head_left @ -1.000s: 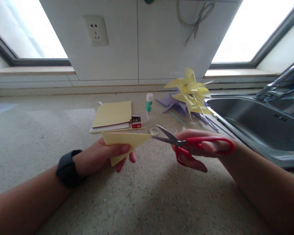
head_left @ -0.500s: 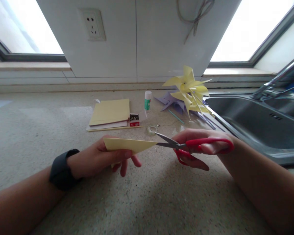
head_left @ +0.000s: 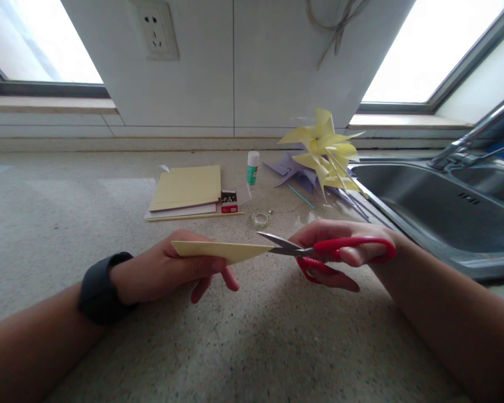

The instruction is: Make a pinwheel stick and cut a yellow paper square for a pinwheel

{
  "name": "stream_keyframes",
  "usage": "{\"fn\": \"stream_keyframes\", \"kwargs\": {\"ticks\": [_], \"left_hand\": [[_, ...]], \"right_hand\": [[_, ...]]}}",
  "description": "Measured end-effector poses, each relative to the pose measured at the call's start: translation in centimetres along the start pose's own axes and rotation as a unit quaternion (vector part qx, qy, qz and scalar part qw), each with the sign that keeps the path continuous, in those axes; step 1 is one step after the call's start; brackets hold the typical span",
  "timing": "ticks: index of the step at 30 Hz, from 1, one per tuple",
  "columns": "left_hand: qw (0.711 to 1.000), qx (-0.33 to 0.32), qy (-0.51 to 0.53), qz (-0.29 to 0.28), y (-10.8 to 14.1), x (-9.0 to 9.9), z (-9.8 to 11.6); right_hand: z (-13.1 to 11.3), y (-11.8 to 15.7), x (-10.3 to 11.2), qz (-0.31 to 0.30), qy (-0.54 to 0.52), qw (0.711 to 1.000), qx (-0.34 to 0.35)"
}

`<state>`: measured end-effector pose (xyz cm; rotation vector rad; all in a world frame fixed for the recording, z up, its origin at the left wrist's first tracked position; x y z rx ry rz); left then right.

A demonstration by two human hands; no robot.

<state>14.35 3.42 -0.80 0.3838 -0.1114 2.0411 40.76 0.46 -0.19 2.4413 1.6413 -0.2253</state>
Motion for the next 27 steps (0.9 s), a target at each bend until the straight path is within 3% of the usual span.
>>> {"fn": "stream_keyframes", "kwargs": {"ticks": [27], "left_hand": [[1.000,-0.005,0.009,0.011,0.07,0.03,-0.17]], "right_hand": [[-0.05,0.20,-0.16,0.026,-0.019,0.999,-0.017]]}}
Point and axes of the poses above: each hand's wrist, its own y-axis away from the middle knuckle, its own x-axis out of the back of the hand, z = x × y, the point moved 3 cm from there along -y, towards the middle knuckle, and after that the axes turned 5 degrees about -y, right-handed, at the moved point
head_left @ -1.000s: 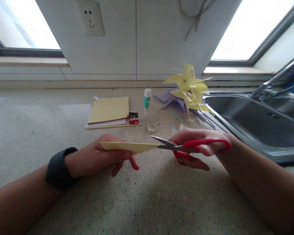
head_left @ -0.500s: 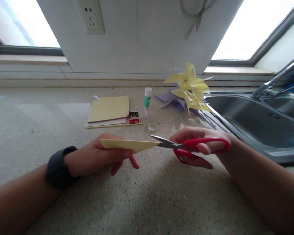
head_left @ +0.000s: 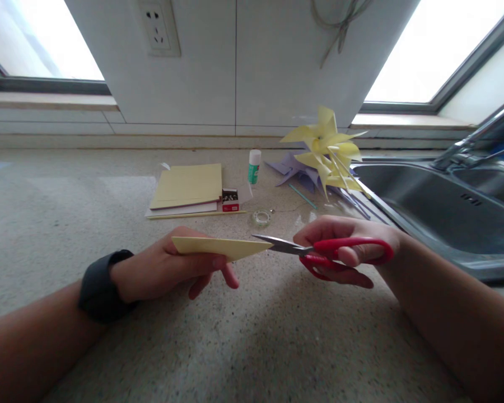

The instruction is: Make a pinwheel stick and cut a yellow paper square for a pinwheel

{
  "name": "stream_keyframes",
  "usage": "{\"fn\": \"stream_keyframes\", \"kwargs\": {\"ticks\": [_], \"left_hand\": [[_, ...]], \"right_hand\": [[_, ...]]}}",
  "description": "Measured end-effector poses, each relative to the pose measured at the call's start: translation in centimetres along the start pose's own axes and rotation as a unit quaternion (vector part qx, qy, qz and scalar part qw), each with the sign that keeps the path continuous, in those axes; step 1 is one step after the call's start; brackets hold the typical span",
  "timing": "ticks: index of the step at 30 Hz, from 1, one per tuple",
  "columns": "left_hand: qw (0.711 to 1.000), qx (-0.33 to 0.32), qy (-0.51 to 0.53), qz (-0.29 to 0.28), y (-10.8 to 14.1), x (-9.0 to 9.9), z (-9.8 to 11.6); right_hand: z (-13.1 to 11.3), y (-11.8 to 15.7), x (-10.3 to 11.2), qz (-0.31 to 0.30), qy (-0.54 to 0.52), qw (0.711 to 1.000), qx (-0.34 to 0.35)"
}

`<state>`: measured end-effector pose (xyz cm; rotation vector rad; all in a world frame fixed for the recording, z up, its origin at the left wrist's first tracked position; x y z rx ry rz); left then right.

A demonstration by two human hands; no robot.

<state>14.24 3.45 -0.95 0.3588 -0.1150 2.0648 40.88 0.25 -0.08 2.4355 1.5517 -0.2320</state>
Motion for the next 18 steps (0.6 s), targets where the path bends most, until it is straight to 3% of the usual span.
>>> {"fn": "stream_keyframes", "kwargs": {"ticks": [11,18], "left_hand": [[1.000,0.017,0.015,0.002,0.13,-0.02,-0.28],[1.000,0.017,-0.015,-0.015,0.10,-0.07,-0.35]], "right_hand": [[-0.07,0.40,0.03,0.033,-0.001,0.999,-0.015],[0.21,-0.30,-0.13,-0.007,-0.012,1.000,-0.025]]}}
Point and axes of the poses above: each hand's wrist, its own y-axis away from the middle knuckle, its own x-axis out of the back of the hand, z = x × y, the point moved 3 cm from there along -y, towards the middle knuckle, and after that the axes turned 5 degrees about -y, right-handed, at the moved point
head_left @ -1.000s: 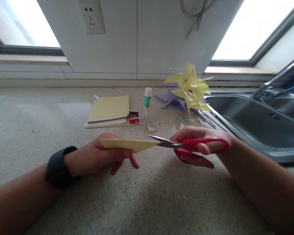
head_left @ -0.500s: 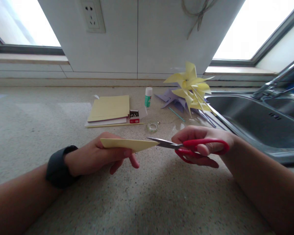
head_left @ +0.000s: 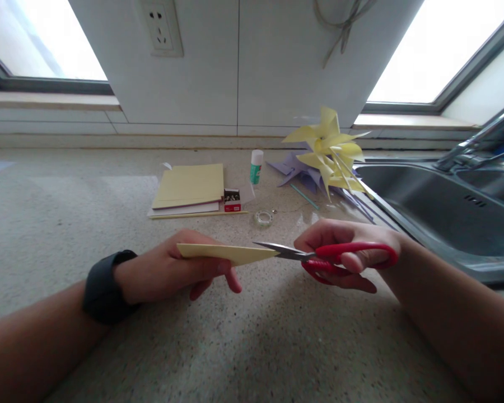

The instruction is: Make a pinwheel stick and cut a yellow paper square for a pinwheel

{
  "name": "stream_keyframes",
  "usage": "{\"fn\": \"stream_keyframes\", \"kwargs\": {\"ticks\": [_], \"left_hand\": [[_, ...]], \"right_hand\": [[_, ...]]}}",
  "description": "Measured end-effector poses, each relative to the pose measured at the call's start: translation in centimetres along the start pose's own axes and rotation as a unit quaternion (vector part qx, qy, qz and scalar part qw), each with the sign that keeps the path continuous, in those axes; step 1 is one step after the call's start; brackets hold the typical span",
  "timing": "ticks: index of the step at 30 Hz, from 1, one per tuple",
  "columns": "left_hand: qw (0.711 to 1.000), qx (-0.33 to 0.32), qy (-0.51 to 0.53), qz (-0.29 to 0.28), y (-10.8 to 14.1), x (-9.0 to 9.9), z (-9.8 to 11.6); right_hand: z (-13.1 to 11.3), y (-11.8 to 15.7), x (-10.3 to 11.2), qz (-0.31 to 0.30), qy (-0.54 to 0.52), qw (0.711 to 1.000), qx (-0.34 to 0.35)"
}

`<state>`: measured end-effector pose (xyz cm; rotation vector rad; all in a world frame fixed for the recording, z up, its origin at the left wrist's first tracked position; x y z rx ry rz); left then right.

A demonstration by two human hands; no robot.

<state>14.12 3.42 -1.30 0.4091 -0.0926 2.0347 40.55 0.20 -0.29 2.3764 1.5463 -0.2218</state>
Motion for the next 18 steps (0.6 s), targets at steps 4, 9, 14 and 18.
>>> {"fn": "stream_keyframes", "kwargs": {"ticks": [4,9,14,18], "left_hand": [[1.000,-0.003,-0.006,-0.009,0.00,-0.04,-0.10],[1.000,-0.006,0.003,-0.001,-0.14,0.10,-0.31],[1.000,-0.009,-0.001,-0.002,-0.20,0.11,-0.13],[1.000,-0.002,0.010,-0.004,-0.17,-0.08,0.49]], "right_hand": [[0.05,0.00,-0.12,0.014,-0.009,1.000,0.003],[0.13,0.46,-0.17,0.047,-0.011,0.999,-0.002],[0.15,0.40,-0.20,0.056,-0.006,0.998,-0.010],[0.02,-0.18,-0.34,0.027,-0.003,1.000,-0.006]]}}
Point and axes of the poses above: each hand's wrist, its own y-axis away from the middle knuckle, its own x-axis out of the back of the hand, z = x × y, the point moved 3 cm from there along -y, towards the middle knuckle, and after that the axes turned 5 degrees about -y, right-handed, at the moved point
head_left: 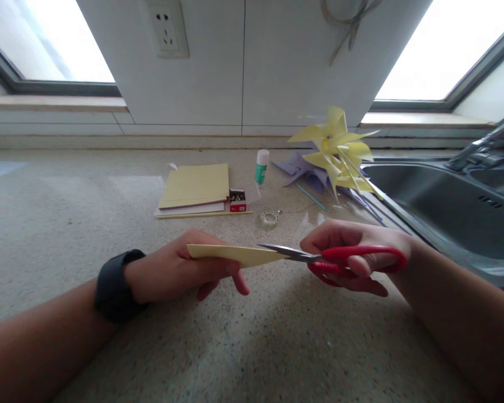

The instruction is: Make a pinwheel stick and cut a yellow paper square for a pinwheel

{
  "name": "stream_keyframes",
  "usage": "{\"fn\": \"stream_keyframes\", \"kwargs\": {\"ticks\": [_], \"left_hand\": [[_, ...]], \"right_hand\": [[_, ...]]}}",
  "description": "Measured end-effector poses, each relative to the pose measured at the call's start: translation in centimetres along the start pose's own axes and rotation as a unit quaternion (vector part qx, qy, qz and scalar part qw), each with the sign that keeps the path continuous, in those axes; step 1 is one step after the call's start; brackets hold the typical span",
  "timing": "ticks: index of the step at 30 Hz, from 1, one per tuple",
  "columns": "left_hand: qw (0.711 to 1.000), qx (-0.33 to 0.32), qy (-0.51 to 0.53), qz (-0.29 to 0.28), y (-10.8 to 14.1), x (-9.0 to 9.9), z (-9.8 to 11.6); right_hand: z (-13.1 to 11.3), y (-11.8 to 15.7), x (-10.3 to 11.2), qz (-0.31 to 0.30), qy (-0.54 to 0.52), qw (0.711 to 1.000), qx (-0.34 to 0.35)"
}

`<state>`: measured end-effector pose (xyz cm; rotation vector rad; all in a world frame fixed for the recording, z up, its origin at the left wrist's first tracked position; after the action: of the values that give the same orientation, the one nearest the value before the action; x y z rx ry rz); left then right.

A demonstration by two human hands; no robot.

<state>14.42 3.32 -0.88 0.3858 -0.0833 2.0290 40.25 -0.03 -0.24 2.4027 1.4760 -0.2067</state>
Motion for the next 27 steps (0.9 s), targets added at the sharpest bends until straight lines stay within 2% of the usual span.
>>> {"fn": "stream_keyframes", "kwargs": {"ticks": [11,16,21,27], "left_hand": [[0.999,-0.028,-0.004,-0.014,-0.25,0.08,-0.02],[0.995,-0.088,0.011,0.040,-0.09,0.07,0.25],[0.992,-0.086,0.075,0.058,0.04,-0.40,0.01],[0.993,-0.095,-0.041,0.052,-0.12,-0.37,0.48]], "right_hand": [[0.32,-0.07,-0.22,0.043,-0.011,0.999,-0.017],[0.35,0.11,-0.01,0.054,-0.019,0.998,-0.017],[0.39,0.09,0.27,0.059,-0.012,0.998,-0.020],[0.40,-0.49,-0.03,0.024,-0.014,0.999,-0.026]]}}
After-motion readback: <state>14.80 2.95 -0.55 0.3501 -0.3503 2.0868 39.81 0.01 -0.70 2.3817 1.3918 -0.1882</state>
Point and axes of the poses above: each hand's wrist, its own y-axis away from the middle knuckle, its own x-axis out of the back of the hand, z = x × y, the point moved 3 cm from there along -y, towards the middle knuckle, and after that the axes turned 5 degrees about -y, right-handed, at the moved point
